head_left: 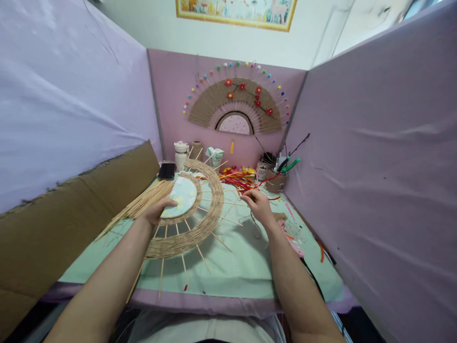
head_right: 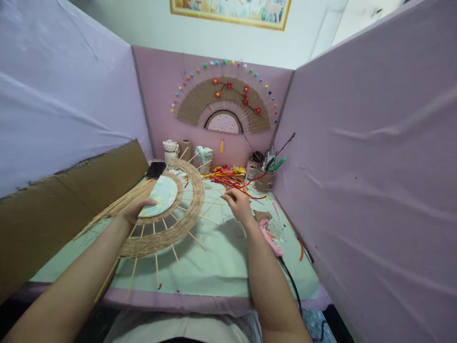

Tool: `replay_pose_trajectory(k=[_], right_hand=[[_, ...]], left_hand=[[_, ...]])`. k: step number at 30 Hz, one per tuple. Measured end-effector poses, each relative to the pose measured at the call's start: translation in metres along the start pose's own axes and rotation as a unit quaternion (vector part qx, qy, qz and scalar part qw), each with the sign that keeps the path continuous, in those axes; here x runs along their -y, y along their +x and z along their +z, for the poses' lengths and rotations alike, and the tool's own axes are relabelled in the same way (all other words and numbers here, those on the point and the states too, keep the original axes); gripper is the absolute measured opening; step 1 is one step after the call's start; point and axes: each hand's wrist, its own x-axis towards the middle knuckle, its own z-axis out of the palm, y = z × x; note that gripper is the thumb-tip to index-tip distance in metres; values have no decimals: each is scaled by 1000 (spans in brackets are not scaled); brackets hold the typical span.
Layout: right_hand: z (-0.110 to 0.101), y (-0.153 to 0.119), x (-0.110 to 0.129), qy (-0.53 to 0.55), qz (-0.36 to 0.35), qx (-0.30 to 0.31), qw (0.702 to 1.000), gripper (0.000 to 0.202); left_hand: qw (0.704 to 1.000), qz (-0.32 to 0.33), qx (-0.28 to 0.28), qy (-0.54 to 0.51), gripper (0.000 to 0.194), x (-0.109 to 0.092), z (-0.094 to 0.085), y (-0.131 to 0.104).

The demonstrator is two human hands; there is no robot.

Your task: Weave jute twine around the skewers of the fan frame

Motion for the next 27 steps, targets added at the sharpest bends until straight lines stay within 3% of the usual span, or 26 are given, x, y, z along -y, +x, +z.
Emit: replay_pose_trajectory(k=[5, 8, 10, 14, 22, 27], right_hand=[[6, 0, 3, 48, 39, 28, 998, 20], [11, -2, 5, 56, 24, 80, 995, 19], [13, -2, 6, 56, 16, 82, 995, 20], [11, -1, 3, 56, 11, 31, 998, 19], [6, 1, -2, -17, -120, -23, 992, 16], [3, -1, 0, -43, -126, -88, 987, 18]], left_hand=[[997, 18, 69, 18, 62, 8, -7, 5], [992, 34, 112, 38, 64, 13, -12, 8], [990, 23, 129, 46, 63, 15, -14, 9], [990, -10, 133, 47, 56, 16, -14, 10], [992, -34, 117, 38, 32, 16, -11, 11], [993, -31, 103, 49, 25, 14, -6, 9]])
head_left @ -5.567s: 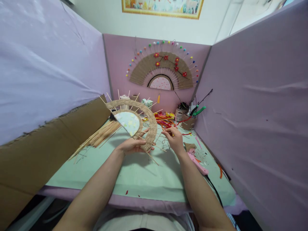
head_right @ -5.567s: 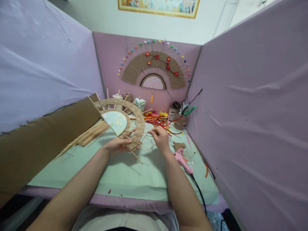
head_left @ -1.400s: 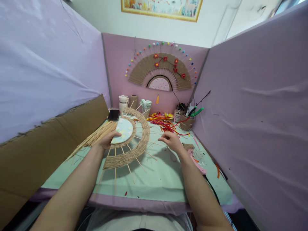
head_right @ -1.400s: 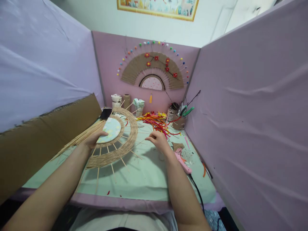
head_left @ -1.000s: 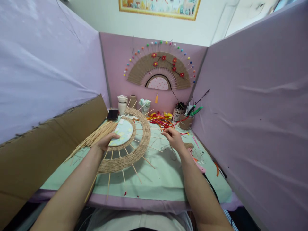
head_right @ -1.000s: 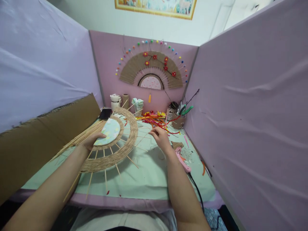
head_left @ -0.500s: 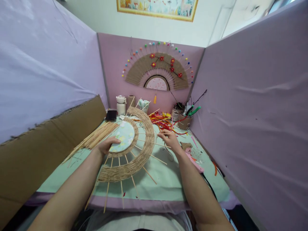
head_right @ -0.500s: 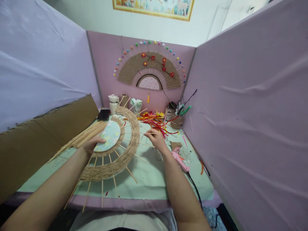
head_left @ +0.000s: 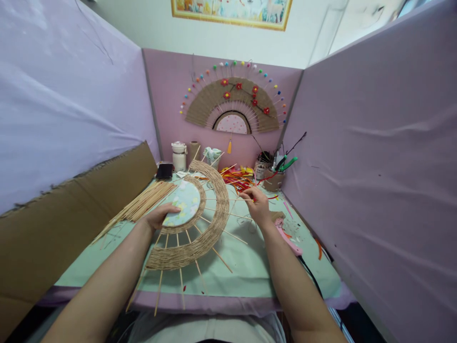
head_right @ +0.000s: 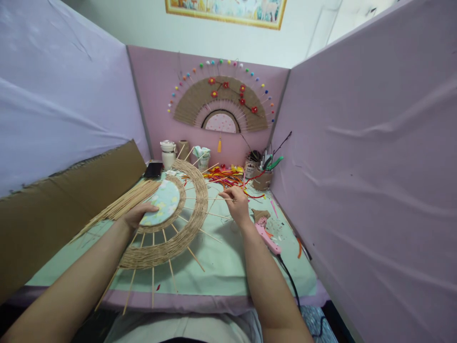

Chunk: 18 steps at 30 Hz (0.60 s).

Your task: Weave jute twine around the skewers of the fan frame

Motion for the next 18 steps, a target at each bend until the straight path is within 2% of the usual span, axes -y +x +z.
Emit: replay_pose_trajectory(k=[4, 8, 18], right_hand=[[-2, 1, 1, -24, -21, -40, 999, 16], [-3, 2, 0, -35, -52, -64, 996, 10], [-6, 0, -10, -147, -31, -99, 984, 13]], left_hand=[[1000, 0, -2, 3, 22, -1, 2, -1], [1000, -9, -3, -3, 28, -1, 4, -1], [1000, -18, -9, -5, 19, -2, 15, -3]])
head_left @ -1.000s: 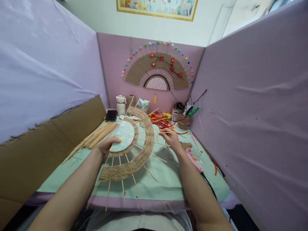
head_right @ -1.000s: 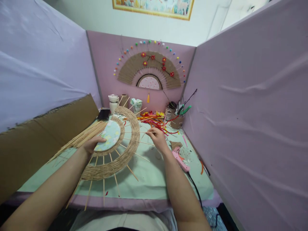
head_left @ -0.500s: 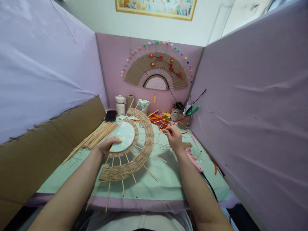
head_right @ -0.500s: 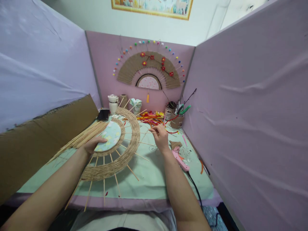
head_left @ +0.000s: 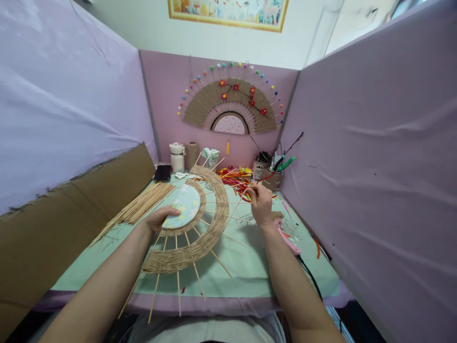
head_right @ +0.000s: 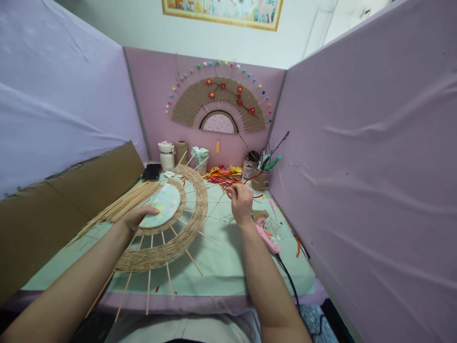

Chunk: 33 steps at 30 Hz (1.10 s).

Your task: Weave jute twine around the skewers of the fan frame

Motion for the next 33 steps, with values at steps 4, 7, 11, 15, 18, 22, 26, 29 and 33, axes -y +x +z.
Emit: replay_pose_trajectory(k=[4, 7, 11, 15, 18, 22, 26, 29, 33], right_hand=[[-1, 2, 2, 21, 14, 13, 1000, 12], [-3, 3, 5, 48, 37, 11, 998, 11], [-3, 6, 6, 105, 74, 26, 991, 11], [-4, 9, 0, 186, 143, 66, 970, 11], [-5, 10, -8, 234, 188, 105, 948, 13], [-8, 11, -16, 276, 221, 129, 926, 17], [-10, 11, -17, 309, 239, 142, 910, 21], [-9, 11, -17, 343, 268, 148, 888, 23], [-6, 9, -18, 410, 331, 179, 831, 26]], left_hand=[[1000, -12, -3, 2, 20, 1, -1, 1], [1000, -19, 10, 4, 22, 3, -4, 2], [999, -30, 24, 3, 33, 5, -8, 3], [999, -27, 41, 4, 44, 6, -8, 3], [998, -31, 45, 8, 45, 7, -6, 4], [999, -37, 31, 14, 42, 8, -4, 4], [998, -38, 36, 19, 35, 9, -5, 4], [998, -40, 47, 24, 28, 9, -7, 4], [997, -45, 58, 22, 26, 10, -12, 6]])
